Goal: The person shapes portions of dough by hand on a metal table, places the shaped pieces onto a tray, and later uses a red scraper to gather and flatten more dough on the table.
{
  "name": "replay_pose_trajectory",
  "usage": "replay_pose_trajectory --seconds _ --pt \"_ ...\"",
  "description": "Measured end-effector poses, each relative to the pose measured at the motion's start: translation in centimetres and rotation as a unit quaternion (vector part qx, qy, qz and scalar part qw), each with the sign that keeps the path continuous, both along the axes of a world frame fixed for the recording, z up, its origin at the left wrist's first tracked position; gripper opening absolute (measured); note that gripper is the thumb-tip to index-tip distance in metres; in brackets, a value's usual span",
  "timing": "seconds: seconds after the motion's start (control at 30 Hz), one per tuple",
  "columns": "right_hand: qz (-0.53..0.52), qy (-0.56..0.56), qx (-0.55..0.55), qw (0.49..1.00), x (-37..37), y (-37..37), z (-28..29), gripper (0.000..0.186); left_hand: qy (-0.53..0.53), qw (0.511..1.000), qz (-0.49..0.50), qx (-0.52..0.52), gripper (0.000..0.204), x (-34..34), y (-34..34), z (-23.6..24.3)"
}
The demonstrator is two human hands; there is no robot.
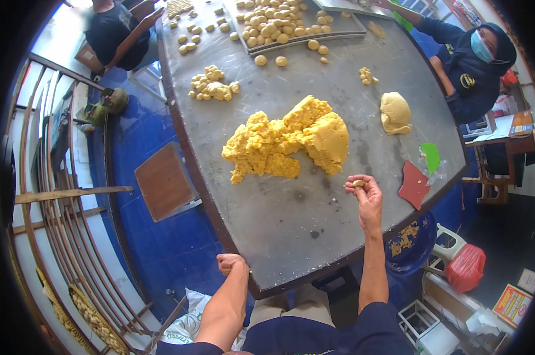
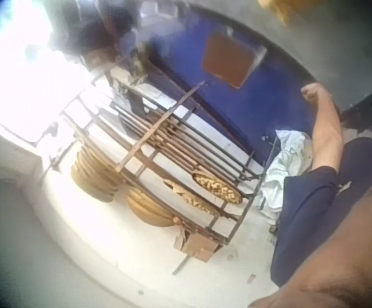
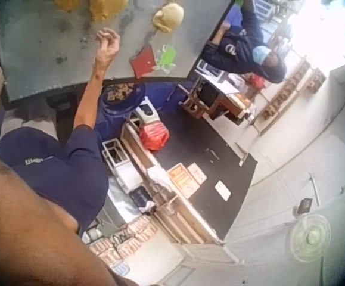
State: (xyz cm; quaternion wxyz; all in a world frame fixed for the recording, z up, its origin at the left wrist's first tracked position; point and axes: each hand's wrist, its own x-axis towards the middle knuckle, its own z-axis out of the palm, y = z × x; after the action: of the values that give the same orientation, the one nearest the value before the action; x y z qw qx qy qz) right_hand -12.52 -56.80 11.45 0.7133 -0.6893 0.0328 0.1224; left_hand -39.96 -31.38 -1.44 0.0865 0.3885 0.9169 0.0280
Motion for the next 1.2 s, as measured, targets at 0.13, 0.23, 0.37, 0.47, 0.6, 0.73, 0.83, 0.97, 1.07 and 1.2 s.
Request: replay_pose_trajectory --seconds 0.13,0.23,0.37,0.47,0.6,0.73,0.83,0.97,1.07,1.2 --pt "0.009 0.060 -0.004 0.998 0.9 3.0 2.3 0.014 -0.003 0.999 0.012 -0.036 0.053 -0.1 0.3 0.2" --pt "0.129 0.060 -0.080 0.987 2.5 4.3 1.7 0.017 -0.004 0.999 0.007 -0.036 0.053 -0.7 0.3 -0.4" --pt "0.165 -0.030 -0.112 0.979 5.7 11.3 2.4 0.025 -0.013 0.998 0.023 -0.064 0.053 0.0 0.6 0.5" --pt "0.117 -0.159 -0.111 0.974 9.0 16.9 2.6 0.029 -0.027 0.998 0.000 -0.055 0.054 0.0 0.5 0.8" --pt "0.182 -0.264 -0.217 0.922 9.3 20.2 1.4 0.029 -0.040 0.999 -0.002 -0.036 0.055 -0.1 0.2 1.0" --pt "0.177 -0.363 -0.252 0.879 7.0 19.4 1.1 0.022 -0.041 0.998 -0.003 -0.057 0.054 -0.5 0.1 1.1" --pt "0.051 -0.414 -0.334 0.845 7.5 12.7 0.2 0.018 -0.051 0.996 0.018 -0.064 0.054 0.8 0.4 2.9" --pt "-0.162 -0.266 -0.600 0.737 10.6 -6.7 -5.2 0.043 -0.045 0.998 0.001 -0.051 0.056 0.2 0.1 1.0" --pt "-0.207 0.047 -0.666 0.715 11.0 -19.0 -7.6 0.082 -0.026 0.997 -0.017 -0.072 0.058 0.3 0.2 1.1" --pt "-0.245 0.145 -0.660 0.695 8.7 -26.9 -9.2 0.124 -0.031 0.996 -0.012 -0.085 0.058 0.7 0.1 1.1"
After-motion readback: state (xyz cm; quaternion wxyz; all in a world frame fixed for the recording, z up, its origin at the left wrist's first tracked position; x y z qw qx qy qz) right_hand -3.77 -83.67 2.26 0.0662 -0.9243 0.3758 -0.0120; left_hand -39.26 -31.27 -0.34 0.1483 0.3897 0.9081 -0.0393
